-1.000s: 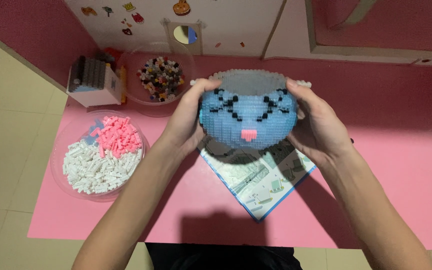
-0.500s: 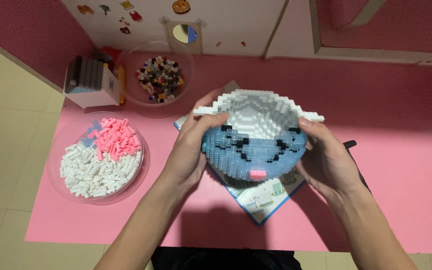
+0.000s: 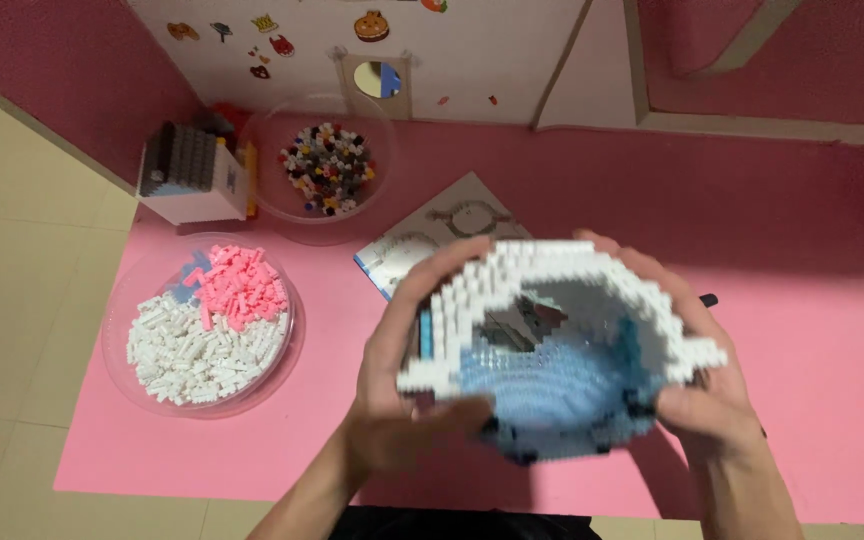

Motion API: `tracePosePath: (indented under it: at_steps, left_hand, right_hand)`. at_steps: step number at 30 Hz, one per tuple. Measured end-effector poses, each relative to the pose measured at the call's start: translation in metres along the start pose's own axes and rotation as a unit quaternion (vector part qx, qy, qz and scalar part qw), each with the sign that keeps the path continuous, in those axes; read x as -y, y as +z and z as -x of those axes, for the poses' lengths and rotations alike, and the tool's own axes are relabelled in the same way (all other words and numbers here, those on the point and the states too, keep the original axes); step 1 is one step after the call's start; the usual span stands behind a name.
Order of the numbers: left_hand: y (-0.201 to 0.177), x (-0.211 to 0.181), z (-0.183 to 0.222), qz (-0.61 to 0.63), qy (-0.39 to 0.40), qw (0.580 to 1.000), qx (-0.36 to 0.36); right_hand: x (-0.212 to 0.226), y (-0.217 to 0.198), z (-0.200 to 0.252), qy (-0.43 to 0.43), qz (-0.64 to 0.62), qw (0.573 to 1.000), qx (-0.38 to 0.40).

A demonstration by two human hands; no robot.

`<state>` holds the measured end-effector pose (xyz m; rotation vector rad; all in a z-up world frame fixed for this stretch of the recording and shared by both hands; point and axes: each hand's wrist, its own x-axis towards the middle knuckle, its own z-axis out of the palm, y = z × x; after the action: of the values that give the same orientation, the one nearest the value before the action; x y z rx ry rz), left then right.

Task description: Assemble a micro-block character figure following an instruction manual.

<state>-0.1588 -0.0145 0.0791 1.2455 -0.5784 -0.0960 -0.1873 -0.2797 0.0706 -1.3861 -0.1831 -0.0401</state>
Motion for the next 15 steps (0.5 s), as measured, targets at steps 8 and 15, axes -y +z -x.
tracePosePath:
  at_steps: [8,15]
  left_hand:
    - [0.01,-0.022,0.013,-0.135,0.106,0.985,0.033]
    - [0.012,-0.035,0.011,-0.103,0.064,0.992,0.032]
  right_hand:
    - [0.042,0.043,0.022,-0.037,-0.024,0.999,-0.02]
    - [0.034,0.042,0.03,-0.048,-0.026,0.998,-0.025]
